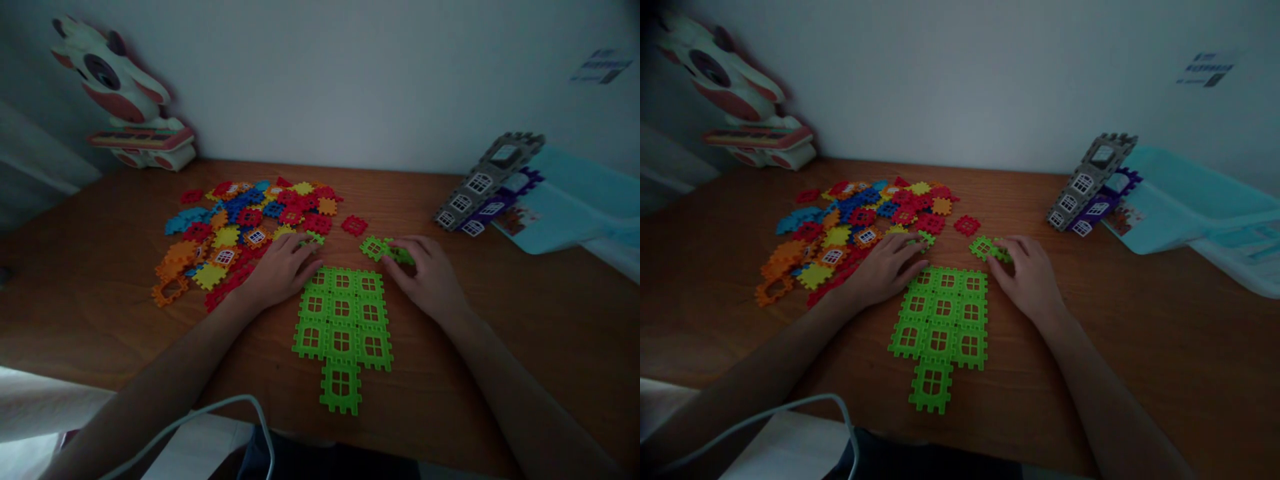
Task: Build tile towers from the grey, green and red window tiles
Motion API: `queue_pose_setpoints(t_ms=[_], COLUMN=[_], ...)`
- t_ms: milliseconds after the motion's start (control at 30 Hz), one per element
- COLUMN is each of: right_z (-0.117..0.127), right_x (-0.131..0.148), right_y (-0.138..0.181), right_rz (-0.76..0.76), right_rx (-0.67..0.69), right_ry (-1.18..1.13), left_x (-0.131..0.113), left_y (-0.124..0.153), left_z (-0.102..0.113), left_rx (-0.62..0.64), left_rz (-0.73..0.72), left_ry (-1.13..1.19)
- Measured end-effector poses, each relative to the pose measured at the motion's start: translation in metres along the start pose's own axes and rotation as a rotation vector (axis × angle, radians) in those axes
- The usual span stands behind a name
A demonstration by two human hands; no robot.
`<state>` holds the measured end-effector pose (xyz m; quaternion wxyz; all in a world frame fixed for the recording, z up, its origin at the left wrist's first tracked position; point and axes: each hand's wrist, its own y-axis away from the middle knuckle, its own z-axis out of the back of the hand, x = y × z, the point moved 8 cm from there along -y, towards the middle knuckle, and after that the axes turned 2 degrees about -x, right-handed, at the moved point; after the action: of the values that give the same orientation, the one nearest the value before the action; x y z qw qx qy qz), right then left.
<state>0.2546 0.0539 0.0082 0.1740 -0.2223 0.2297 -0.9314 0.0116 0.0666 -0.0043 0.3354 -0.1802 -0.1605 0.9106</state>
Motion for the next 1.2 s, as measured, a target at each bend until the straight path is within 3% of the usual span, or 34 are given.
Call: queue_pose_setpoints(t_ms=[67, 200, 333, 533, 733, 967, 1100, 1200], right_z=[0.001, -0.007, -0.011, -0.004, 0.003, 0.014, 0.017, 0.009], right_x=[-0.017, -0.037, -0.037, -0.037, -0.029, -0.026, -0.005, 0.011], right_y=[0.001, 0.004, 0.004, 0.002, 0.001, -0.001, -0.002, -0.001], right_rz=[-0.081, -0.136, -0.093, -0.142, -0.12, -0.156, -0.042, 0.051], right_rx=[-0.033, 0.03, 0.066, 0.005, -0.044, -0.13, -0.145, -0.071], right_ry=[0.061, 0.087, 0.046, 0.026, -0.023, -0.011, -0.066, -0.136], left_x=[0.006, 0.009, 0.01, 0.012, 0.013, 0.012, 0.01, 0.003], left_y=[0.001, 0.002, 0.0, -0.002, -0.002, 0.002, 0.001, -0.001], left_z=[-0.003, -0.006, -0.003, -0.001, -0.001, -0.003, -0.008, -0.01], left_rx=[0.012, 0.021, 0.018, 0.004, -0.023, -0.01, 0.018, 0.037], left_rz=[0.046, 0.074, 0.093, 0.108, 0.125, 0.166, 0.172, 0.12], left_ry=[-0.035, -0.044, -0.033, 0.0, 0.121, 0.042, 0.201, 0.383])
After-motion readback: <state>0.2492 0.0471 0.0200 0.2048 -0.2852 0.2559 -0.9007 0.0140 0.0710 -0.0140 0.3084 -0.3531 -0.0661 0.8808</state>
